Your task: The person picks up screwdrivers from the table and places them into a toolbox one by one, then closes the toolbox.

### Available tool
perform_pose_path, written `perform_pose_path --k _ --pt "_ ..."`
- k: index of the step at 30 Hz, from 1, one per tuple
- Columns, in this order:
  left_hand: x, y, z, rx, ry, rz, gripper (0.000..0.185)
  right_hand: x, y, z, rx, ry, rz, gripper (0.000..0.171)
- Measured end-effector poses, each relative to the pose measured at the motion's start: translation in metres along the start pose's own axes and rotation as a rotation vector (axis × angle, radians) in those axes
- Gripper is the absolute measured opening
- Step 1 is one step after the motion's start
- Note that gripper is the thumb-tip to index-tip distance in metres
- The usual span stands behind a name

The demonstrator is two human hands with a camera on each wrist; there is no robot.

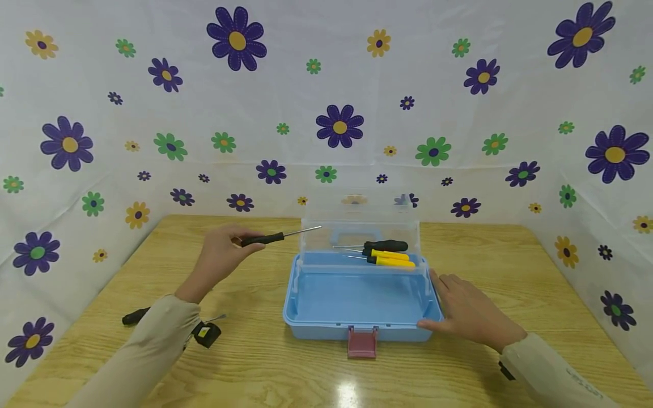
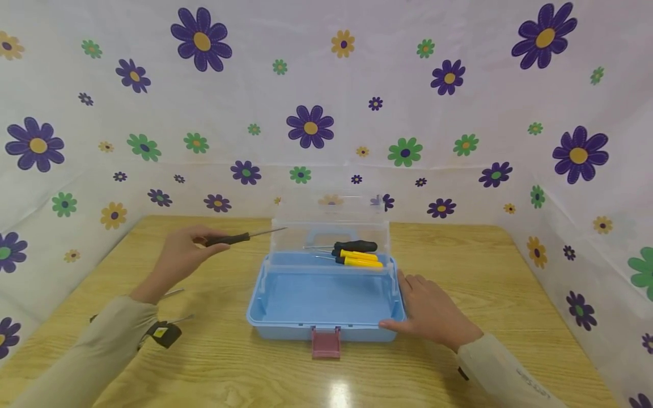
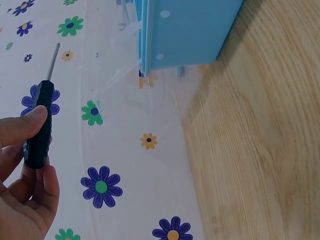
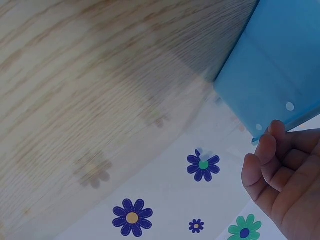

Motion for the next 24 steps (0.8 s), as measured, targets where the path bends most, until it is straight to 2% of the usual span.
perform_pose_path --k 7,16,24 --pt "0.010 0.013 -0.012 0.016 0.040 0.016 0.018 0.000 0.000 0.000 -0.003 -0.002 -0.003 0.110" --pt "0.022 0.031 -0.020 -0.017 0.026 0.073 0.017 0.001 0.000 0.000 -0.018 -0.010 0.000 0.110" --pt "0.029 0.044 -0.033 -0.010 0.034 0.106 0.019 0.001 0.000 0.000 -0.019 -0.012 -0.001 0.111"
Point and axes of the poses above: each hand's wrist, its own x-axis towards the middle knuckle, its own y-axis out of the palm, z = x × y, the point moved 3 cm from there along x, towards the middle knuckle, and after that the axes turned 13 degrees about -y, right-handed, at the moved point
